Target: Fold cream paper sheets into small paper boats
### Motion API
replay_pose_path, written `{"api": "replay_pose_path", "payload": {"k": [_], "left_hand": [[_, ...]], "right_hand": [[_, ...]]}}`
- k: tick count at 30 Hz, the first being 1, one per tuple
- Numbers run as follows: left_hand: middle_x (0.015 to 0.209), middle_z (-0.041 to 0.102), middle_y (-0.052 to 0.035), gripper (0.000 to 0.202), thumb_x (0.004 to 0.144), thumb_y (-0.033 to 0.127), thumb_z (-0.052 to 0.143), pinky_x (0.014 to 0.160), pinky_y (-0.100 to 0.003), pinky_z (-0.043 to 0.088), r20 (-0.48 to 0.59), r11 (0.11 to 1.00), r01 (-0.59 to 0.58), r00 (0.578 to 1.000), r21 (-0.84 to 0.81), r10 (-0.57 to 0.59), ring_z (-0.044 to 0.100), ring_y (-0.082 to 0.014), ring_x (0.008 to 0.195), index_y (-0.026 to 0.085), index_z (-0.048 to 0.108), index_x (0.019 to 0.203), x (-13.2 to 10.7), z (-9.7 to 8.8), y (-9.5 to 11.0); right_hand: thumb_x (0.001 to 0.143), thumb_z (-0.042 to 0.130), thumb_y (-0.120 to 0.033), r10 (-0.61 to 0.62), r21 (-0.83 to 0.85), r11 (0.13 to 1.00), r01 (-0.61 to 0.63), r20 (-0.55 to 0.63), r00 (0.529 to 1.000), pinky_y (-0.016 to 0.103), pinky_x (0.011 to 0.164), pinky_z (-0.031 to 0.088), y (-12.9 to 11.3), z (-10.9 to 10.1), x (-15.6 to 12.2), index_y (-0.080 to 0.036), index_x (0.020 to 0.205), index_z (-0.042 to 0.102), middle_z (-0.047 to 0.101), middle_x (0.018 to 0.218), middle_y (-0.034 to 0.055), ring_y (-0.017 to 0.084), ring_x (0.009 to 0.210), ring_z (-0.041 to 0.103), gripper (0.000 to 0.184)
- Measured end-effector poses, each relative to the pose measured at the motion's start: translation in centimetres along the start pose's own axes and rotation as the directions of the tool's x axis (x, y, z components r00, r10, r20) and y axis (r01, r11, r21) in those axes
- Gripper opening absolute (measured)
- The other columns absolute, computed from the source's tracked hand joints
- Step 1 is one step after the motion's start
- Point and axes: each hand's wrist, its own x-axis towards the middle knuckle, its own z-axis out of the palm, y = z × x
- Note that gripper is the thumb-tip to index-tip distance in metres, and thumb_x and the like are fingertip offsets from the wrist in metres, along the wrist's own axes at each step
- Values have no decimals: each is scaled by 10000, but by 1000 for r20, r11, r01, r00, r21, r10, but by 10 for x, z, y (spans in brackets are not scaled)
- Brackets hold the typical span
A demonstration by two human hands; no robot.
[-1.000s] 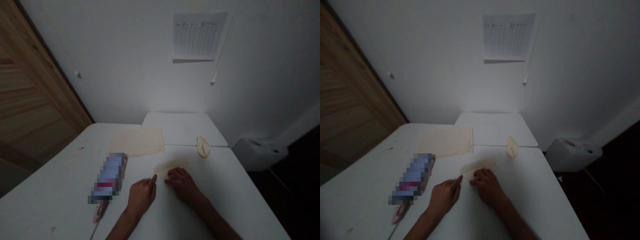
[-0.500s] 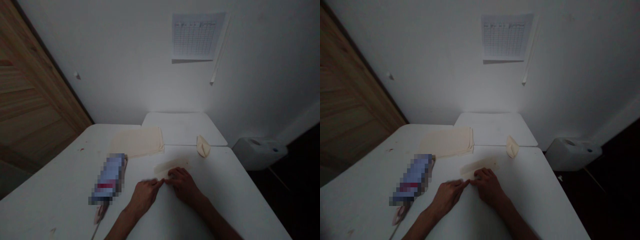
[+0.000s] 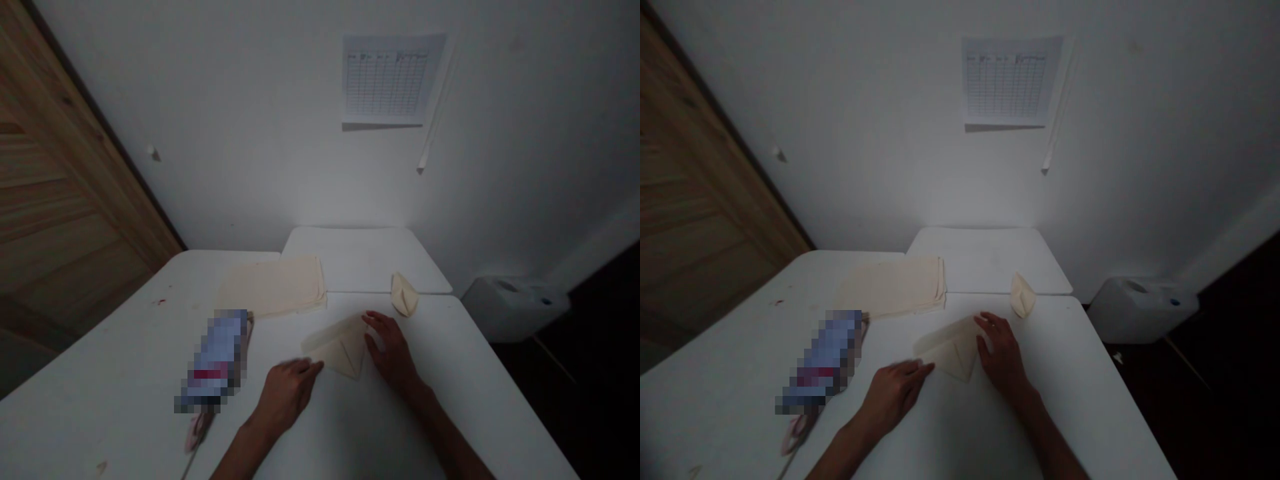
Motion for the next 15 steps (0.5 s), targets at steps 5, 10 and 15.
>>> {"api": "replay_pose_path", "payload": {"k": [5, 10, 15], "left_hand": [[835, 584, -61, 275, 957, 182, 389, 691, -308, 452, -102, 998, 6, 995, -65, -12, 554, -193, 797, 203, 664, 962, 1, -6, -1], [995, 586, -94, 276, 911, 113, 414, 790, -369, 466, -173, 994, -8, 985, -113, -12, 541, -222, 923, 185, 643, 1047, 3, -3, -9], [1065, 588, -120, 273, 883, 106, 439, 828, -426, 476, -281, 998, 8, 959, -66, -26, 540, -259, 993, 172, 618, 1077, 4, -1, -8]], "right_hand": [[900, 482, -253, 73, -29, 997, -70, 102, 992, 461, 989, 425, 21, 3, 5, -162, 1330, 475, 589, 1235, 127, 238, 1139, 527, 439], [882, 500, -246, 120, -40, 992, -116, 157, 980, 439, 966, 420, 24, 7, 9, -145, 1335, 474, 626, 1165, 115, 239, 1081, 545, 465], [851, 530, -224, 198, -29, 980, -195, 172, 965, 377, 884, 450, 22, 8, 9, -197, 1225, 584, 662, 1004, 72, 214, 936, 574, 379]]}}
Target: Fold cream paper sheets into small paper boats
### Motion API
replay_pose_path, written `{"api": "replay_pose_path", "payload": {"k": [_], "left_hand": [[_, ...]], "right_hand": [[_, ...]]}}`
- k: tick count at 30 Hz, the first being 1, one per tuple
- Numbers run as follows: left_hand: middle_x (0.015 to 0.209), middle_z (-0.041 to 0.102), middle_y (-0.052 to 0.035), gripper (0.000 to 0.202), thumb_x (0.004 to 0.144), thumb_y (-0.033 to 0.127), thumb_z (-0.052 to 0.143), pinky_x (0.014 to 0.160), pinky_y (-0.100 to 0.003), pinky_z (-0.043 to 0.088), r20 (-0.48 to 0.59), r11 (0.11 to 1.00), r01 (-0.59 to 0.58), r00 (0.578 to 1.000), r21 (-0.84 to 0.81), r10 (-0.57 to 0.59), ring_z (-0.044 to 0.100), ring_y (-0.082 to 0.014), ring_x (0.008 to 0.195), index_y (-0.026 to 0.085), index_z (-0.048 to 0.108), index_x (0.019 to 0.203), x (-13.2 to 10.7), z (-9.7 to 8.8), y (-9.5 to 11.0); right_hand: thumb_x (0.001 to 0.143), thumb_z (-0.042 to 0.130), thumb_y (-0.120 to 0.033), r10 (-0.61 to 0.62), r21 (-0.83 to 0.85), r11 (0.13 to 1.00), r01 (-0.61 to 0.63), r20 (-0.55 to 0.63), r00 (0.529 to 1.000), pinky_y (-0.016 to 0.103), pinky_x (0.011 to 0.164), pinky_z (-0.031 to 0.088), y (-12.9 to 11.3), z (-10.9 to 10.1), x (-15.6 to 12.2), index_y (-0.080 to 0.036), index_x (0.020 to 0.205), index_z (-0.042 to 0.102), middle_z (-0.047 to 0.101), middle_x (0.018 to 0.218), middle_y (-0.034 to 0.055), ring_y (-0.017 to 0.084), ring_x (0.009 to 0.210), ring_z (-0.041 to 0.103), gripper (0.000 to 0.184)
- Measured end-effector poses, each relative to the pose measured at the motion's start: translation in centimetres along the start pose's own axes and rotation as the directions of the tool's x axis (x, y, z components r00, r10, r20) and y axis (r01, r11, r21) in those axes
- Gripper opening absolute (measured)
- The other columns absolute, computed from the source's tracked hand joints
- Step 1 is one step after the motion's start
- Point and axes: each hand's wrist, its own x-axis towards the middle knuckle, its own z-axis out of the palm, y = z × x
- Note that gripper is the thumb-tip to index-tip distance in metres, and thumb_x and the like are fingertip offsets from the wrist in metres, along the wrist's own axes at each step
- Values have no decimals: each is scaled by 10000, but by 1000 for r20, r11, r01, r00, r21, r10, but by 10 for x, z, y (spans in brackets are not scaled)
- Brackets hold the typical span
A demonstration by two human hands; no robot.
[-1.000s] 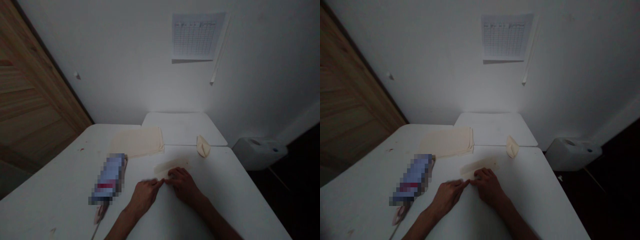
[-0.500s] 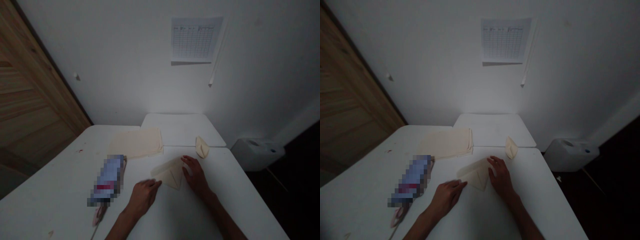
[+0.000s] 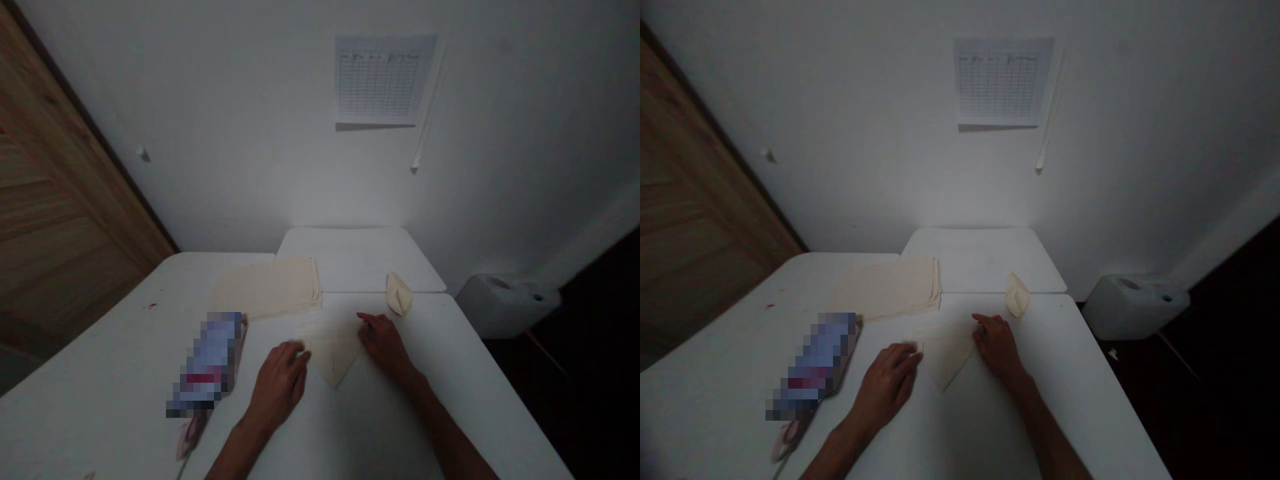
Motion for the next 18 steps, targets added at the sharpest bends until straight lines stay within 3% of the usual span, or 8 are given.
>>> {"api": "replay_pose_path", "payload": {"k": [3, 7, 12, 18], "left_hand": [[1111, 580, -129, 285, 895, 131, 449, 829, -423, 486, -20, 999, -43, 999, -3, 43, 543, -258, 995, 177, 575, 1147, 6, 2, 16], [1129, 578, -112, 220, 895, 177, 485, 834, -394, 499, 76, 996, -80, 994, -31, 83, 551, -244, 986, 191, 578, 1094, 25, 13, 40], [991, 601, -85, 103, 854, 262, 584, 823, -428, 489, 157, 997, -72, 985, 10, 69, 552, -253, 911, 179, 608, 910, 51, 33, 53], [929, 600, -74, 232, 781, 366, 699, 805, -385, 484, 134, 992, -129, 983, -10, 129, 555, -241, 881, 177, 609, 881, 64, 47, 58]], "right_hand": [[848, 537, -238, 16, 55, 998, -17, 18, 1000, 336, 811, 472, -2, 0, -2, -214, 1193, 607, 661, 933, 59, 196, 845, 588, 353], [838, 553, -249, 39, 168, 985, -46, 46, 998, 270, 667, 478, -5, -3, -3, -214, 1194, 601, 652, 769, 7, 146, 639, 576, 361], [810, 578, -243, 59, 254, 965, -63, 20, 998, 253, 664, 494, -6, -7, -4, -218, 1177, 606, 684, 880, 24, 129, 645, 612, 369], [786, 577, -223, 93, 328, 940, -92, 12, 996, 221, 581, 500, -7, -7, -4, -217, 1188, 594, 681, 910, 22, 97, 552, 589, 402]]}}
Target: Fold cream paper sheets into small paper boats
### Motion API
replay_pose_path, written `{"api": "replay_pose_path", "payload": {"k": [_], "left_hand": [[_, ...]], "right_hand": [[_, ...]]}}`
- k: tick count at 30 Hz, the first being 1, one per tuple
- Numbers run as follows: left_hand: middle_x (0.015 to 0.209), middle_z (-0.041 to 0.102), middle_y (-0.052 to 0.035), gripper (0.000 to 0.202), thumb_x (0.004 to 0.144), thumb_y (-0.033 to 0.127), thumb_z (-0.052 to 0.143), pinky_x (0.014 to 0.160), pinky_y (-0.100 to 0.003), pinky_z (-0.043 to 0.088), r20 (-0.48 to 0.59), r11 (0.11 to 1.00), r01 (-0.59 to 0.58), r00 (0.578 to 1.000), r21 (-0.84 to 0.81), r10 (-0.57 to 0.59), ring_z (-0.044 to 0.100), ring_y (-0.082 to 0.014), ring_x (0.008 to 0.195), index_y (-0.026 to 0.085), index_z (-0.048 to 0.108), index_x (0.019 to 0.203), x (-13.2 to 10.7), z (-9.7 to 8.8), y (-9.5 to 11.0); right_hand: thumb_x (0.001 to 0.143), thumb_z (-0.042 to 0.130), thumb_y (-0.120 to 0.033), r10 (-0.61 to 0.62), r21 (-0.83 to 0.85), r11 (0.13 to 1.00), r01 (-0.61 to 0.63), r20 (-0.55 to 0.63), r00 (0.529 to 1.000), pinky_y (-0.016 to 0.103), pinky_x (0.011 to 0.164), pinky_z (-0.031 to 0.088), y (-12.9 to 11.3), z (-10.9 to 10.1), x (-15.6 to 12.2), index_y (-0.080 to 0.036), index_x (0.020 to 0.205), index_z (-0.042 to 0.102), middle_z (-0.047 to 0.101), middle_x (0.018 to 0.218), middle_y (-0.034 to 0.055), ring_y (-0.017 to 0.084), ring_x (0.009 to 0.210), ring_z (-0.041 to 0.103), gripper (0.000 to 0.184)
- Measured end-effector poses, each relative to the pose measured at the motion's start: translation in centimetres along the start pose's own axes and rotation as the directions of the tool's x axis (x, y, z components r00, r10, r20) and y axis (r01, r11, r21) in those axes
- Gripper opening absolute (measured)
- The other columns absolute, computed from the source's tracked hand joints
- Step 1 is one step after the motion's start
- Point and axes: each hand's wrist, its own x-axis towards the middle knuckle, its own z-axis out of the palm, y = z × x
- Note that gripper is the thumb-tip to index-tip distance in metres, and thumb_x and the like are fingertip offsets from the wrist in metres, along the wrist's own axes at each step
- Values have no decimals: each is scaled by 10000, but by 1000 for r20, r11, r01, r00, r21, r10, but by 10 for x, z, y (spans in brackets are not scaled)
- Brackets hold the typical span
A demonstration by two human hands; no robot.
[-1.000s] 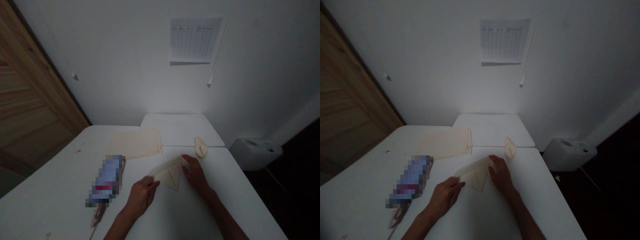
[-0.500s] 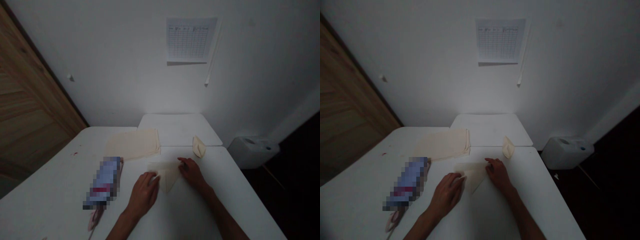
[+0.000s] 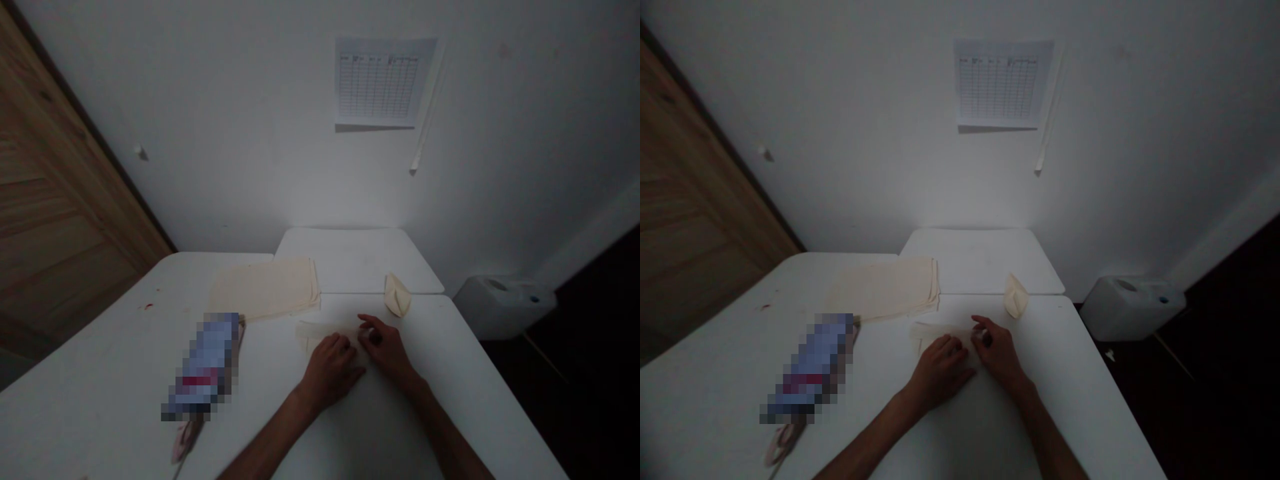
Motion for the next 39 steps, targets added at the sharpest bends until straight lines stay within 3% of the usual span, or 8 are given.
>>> {"api": "replay_pose_path", "payload": {"k": [5, 13, 19, 25, 28, 33, 39], "left_hand": [[864, 610, -53, 198, 819, 363, 664, 737, -360, 482, -26, 996, -67, 997, 56, 68, 565, -218, 806, 183, 601, 872, 2, 5, 1], [823, 603, -41, 59, 861, 251, 582, 702, -337, 471, -60, 996, -65, 996, 63, 69, 559, -199, 769, 194, 583, 842, 3, 7, 1], [921, 607, -58, 250, 825, 394, 641, 762, -373, 464, -91, 997, -78, 993, 21, 79, 552, -230, 856, 197, 579, 964, 2, 4, 1], [867, 599, -48, 53, 858, 196, 564, 716, -336, 446, -93, 996, -84, 992, 44, 88, 542, -204, 796, 195, 586, 906, 1, 7, -2], [833, 596, -41, 57, 869, 176, 549, 696, -315, 438, -74, 995, -95, 993, 19, 96, 537, -188, 768, 198, 592, 838, 1, 10, -4], [796, 600, -34, 109, 851, 179, 576, 687, -290, 435, -27, 997, -33, 999, -71, 31, 542, -175, 763, 191, 604, 746, 5, 8, -2], [778, 613, -24, 215, 880, 282, 591, 683, -269, 435, -7, 976, 94, 995, -199, -97, 558, -162, 759, 191, 630, 689, 13, 8, -1]], "right_hand": [[752, 591, -200, 45, 43, 998, -44, -7, 999, 203, 526, 492, -3, 0, 1, -222, 1196, 578, 677, 939, 17, 84, 515, 577, 445], [743, 607, -201, 82, 74, 994, -81, -6, 997, 208, 506, 484, -6, 0, 1, -225, 1212, 555, 677, 974, 21, 68, 477, 551, 473], [759, 609, -235, 130, 161, 979, -125, -21, 991, 194, 450, 453, -4, -2, 1, -231, 1245, 515, 665, 1035, 38, 64, 471, 562, 495], [762, 611, -259, 135, 140, 981, -131, -19, 991, 205, 457, 481, 1, -3, 2, -225, 1259, 503, 662, 1050, 49, 72, 476, 581, 509], [776, 599, -264, 97, 94, 991, -94, -28, 995, 229, 506, 522, 0, -5, 2, -214, 1254, 512, 664, 1050, 60, 96, 537, 611, 489], [840, 534, -252, -41, -80, 996, 29, -146, 988, 307, 675, 564, 0, -15, -8, -198, 1189, 569, 663, 1033, 80, 167, 773, 646, 355], [879, 495, -194, -218, -304, 933, 193, -53, 974, 374, 809, 534, 4, -29, -37, -201, 1055, 635, 663, 979, 86, 208, 899, 618, 225]]}}
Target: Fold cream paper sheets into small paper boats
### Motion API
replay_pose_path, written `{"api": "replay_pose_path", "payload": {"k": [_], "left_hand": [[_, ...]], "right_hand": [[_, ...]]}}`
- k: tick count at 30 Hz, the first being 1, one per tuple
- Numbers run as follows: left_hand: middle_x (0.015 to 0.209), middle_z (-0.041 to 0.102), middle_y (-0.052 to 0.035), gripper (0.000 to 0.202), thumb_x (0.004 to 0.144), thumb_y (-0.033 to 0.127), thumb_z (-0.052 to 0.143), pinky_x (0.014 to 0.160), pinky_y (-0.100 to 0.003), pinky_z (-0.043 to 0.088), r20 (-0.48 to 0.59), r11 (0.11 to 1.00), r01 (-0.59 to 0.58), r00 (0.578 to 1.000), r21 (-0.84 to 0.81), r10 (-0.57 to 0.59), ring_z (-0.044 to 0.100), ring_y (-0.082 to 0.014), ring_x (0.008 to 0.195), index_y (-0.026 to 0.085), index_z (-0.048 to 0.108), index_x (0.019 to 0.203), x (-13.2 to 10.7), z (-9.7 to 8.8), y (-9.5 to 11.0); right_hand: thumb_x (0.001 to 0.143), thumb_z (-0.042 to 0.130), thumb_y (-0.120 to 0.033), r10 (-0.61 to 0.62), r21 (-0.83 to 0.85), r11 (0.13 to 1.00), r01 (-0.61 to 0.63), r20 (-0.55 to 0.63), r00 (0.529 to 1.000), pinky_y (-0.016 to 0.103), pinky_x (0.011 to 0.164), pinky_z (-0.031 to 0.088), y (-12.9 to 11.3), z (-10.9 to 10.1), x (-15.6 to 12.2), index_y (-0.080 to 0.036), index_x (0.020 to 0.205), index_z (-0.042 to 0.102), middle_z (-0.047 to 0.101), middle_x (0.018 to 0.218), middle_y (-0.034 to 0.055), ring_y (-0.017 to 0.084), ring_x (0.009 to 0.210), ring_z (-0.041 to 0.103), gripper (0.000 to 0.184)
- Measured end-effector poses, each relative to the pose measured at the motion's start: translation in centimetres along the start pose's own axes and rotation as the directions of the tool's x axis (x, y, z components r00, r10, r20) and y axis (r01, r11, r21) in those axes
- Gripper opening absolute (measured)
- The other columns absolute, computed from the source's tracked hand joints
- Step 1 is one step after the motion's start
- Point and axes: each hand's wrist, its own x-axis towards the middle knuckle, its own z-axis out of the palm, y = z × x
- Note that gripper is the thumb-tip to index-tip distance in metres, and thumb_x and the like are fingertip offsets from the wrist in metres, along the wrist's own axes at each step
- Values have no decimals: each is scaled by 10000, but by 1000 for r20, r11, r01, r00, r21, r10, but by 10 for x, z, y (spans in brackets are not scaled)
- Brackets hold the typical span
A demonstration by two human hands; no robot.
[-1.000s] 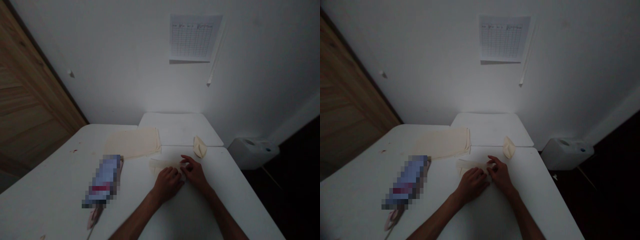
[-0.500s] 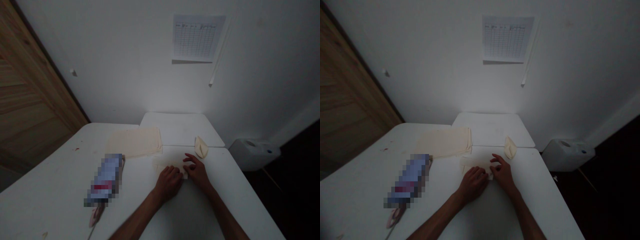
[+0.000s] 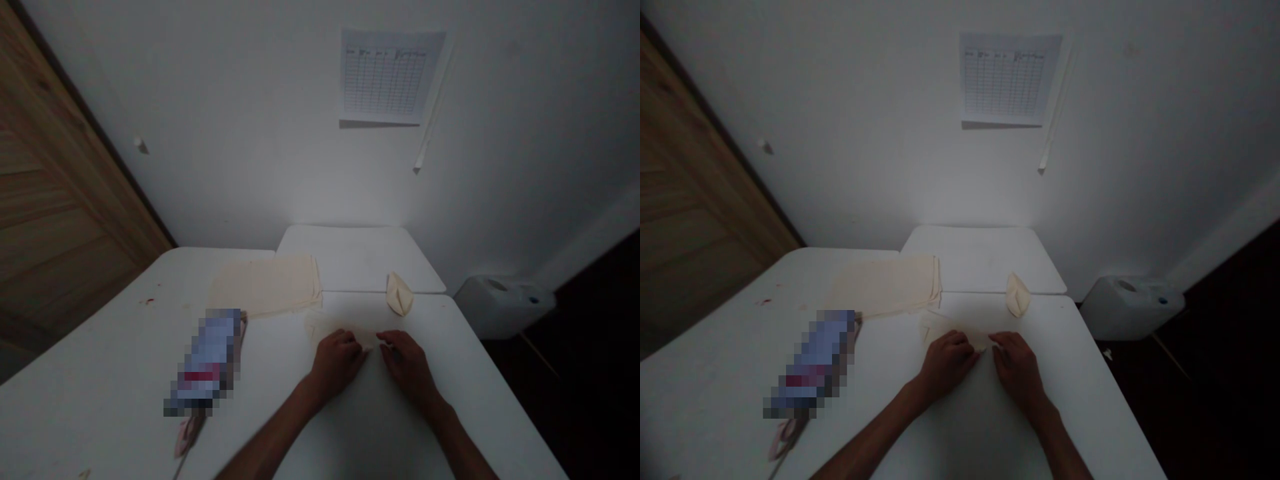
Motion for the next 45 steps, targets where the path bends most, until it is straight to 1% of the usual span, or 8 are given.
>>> {"api": "replay_pose_path", "payload": {"k": [4, 10, 16, 21, 30, 34, 39, 45], "left_hand": [[755, 618, -15, 187, 864, 268, 621, 702, -265, 439, -1, 994, 94, 996, -61, -95, 568, -162, 766, 193, 655, 696, 4, 4, -2], [754, 605, -16, 130, 822, 212, 648, 710, -260, 437, -17, 980, 141, 989, -141, -145, 565, -159, 767, 186, 656, 695, 4, 6, -5], [723, 583, -12, 124, 792, 171, 642, 664, -252, 426, 15, 967, 151, 988, -203, -151, 556, -156, 730, 180, 639, 668, 7, 2, -4], [719, 577, -14, 122, 776, 139, 626, 664, -253, 430, 19, 964, 148, 989, -220, -148, 553, -154, 722, 177, 631, 660, 8, 2, -4], [771, 582, -33, 126, 796, 118, 576, 704, -263, 454, -1, 958, 150, 988, -243, -155, 561, -164, 769, 170, 619, 689, 5, 3, -2], [811, 597, -40, 123, 798, 92, 541, 729, -281, 467, -21, 952, 159, 985, -263, -170, 565, -170, 789, 170, 635, 796, 4, 3, -2], [825, 593, -45, 191, 823, 88, 520, 739, -280, 471, -1, 954, 100, 994, -282, -105, 561, -168, 801, 184, 683, 794, -1, 1, -7], [887, 568, -67, 234, 831, 77, 511, 770, -314, 475, 49, 983, -75, 995, -166, 84, 538, -192, 862, 205, 698, 888, -11, -9, -10]], "right_hand": [[896, 471, -160, -47, -83, 995, 53, 71, 996, 360, 798, 531, -8, -6, -11, -218, 1004, 657, 658, 967, 77, 204, 897, 611, 223], [867, 519, -119, -90, -223, 966, 128, 171, 981, 325, 778, 498, -19, -6, -14, -224, 983, 676, 642, 926, 62, 189, 852, 584, 222], [853, 527, -100, -77, -294, 943, 154, 256, 964, 338, 799, 457, -25, -6, -14, -264, 1152, 634, 615, 947, 56, 199, 864, 545, 357], [841, 528, -90, -89, -340, 922, 185, 280, 956, 332, 794, 440, -29, -7, -12, -279, 1221, 599, 605, 957, 61, 200, 872, 538, 430], [851, 532, -127, -50, -403, 901, 159, 269, 962, 349, 803, 407, -29, -4, -13, -271, 1224, 594, 591, 940, 68, 212, 867, 524, 405], [842, 545, -138, -72, -421, 890, 173, 246, 967, 335, 785, 404, -28, -3, -12, -261, 1156, 630, 593, 930, 66, 206, 860, 530, 348], [824, 566, -134, -41, -433, 890, 144, 238, 970, 338, 783, 399, -29, -2, -11, -260, 1122, 638, 587, 934, 61, 209, 863, 524, 331], [830, 564, -135, -22, -445, 886, 133, 246, 969, 342, 780, 398, -31, -2, -10, -258, 1124, 632, 584, 932, 63, 214, 860, 517, 325]]}}
